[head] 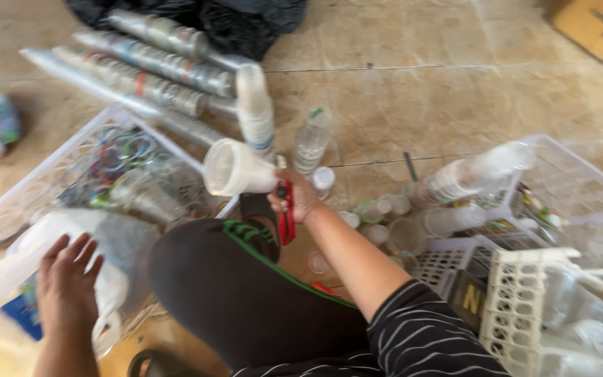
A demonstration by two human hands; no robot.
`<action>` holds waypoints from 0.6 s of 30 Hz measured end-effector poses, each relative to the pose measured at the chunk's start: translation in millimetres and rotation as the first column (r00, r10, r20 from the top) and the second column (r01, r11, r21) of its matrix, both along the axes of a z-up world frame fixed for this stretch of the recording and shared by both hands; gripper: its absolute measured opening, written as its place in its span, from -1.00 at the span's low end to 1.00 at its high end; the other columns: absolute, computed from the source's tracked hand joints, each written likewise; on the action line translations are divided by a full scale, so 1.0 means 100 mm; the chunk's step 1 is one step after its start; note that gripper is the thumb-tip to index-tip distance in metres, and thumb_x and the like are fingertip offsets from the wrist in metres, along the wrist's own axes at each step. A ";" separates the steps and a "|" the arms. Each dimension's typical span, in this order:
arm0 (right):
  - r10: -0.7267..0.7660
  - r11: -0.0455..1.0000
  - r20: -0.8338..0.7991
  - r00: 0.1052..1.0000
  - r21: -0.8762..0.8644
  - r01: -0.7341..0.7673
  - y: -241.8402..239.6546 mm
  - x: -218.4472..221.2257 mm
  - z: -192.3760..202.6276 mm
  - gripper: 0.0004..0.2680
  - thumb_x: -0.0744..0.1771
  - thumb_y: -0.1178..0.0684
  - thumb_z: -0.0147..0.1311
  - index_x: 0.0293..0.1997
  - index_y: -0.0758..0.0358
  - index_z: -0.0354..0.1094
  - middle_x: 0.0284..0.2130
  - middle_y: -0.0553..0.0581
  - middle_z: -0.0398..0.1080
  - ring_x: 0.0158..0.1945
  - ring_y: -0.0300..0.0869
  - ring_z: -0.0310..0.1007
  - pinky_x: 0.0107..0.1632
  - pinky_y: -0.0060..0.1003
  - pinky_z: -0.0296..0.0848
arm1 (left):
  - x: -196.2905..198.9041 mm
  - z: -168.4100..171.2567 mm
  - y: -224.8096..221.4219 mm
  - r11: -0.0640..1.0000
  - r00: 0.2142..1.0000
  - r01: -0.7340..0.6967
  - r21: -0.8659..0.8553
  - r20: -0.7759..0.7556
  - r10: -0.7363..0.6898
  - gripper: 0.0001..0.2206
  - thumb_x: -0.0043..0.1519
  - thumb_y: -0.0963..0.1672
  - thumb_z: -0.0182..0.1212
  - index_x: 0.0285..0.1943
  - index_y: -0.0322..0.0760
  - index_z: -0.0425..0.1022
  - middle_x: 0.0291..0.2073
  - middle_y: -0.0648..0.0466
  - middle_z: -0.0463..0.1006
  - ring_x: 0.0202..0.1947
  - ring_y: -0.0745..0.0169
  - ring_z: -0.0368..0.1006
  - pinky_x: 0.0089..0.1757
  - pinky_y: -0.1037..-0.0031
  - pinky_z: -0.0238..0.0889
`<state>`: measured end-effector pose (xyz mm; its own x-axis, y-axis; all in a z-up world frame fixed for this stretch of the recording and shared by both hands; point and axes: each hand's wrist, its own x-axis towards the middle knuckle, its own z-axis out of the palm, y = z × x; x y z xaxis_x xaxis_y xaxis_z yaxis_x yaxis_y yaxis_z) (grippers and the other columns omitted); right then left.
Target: The person sits on the floor and uses a red utility knife to cut the tops off clear plastic bottles. They remove the bottles from a white plastic bag, cut them, and place the cut pieces into a white basket or onto the floor.
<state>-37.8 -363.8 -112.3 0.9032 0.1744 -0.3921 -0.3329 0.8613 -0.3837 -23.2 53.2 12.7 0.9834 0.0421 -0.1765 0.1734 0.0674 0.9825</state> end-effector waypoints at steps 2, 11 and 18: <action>0.033 0.999 -0.001 0.999 0.010 -0.033 0.00 -0.02 -0.04 -0.76 0.27 -0.11 0.17 -0.45 0.22 0.26 -0.75 0.01 0.15 -0.75 -0.29 0.02 -0.59 -0.40 0.00 | -0.02 -0.03 0.06 0.999 0.999 -0.032 -0.016 -0.006 0.032 -0.57 0.37 -0.13 -0.17 0.43 -0.38 0.06 0.31 -0.24 0.27 0.37 -0.16 0.23 0.28 0.10 0.13; -0.001 0.966 -0.235 0.972 -0.252 -0.060 0.13 -0.21 0.10 -0.68 0.18 -0.27 0.18 -0.60 0.16 0.25 -0.82 -0.02 0.09 -0.78 -0.30 0.05 -0.66 -0.46 -0.06 | -0.12 -0.13 0.15 0.989 0.989 -0.132 -0.068 0.060 0.136 -0.57 0.37 -0.05 0.11 0.41 -0.22 0.27 0.17 -0.10 0.46 0.23 -0.03 0.36 0.22 -0.03 0.15; -0.103 0.951 -0.322 0.941 -0.311 -0.002 0.12 -0.34 0.35 -0.67 0.17 -0.28 0.16 -0.59 0.14 0.17 -0.78 -0.01 0.05 -0.77 -0.26 0.06 -0.65 -0.42 -0.04 | -0.05 -0.21 0.12 0.992 0.992 -0.105 -0.074 0.058 0.110 -0.51 0.37 -0.03 0.17 0.42 -0.31 0.22 0.22 -0.21 0.42 0.31 -0.18 0.30 0.24 -0.10 0.10</action>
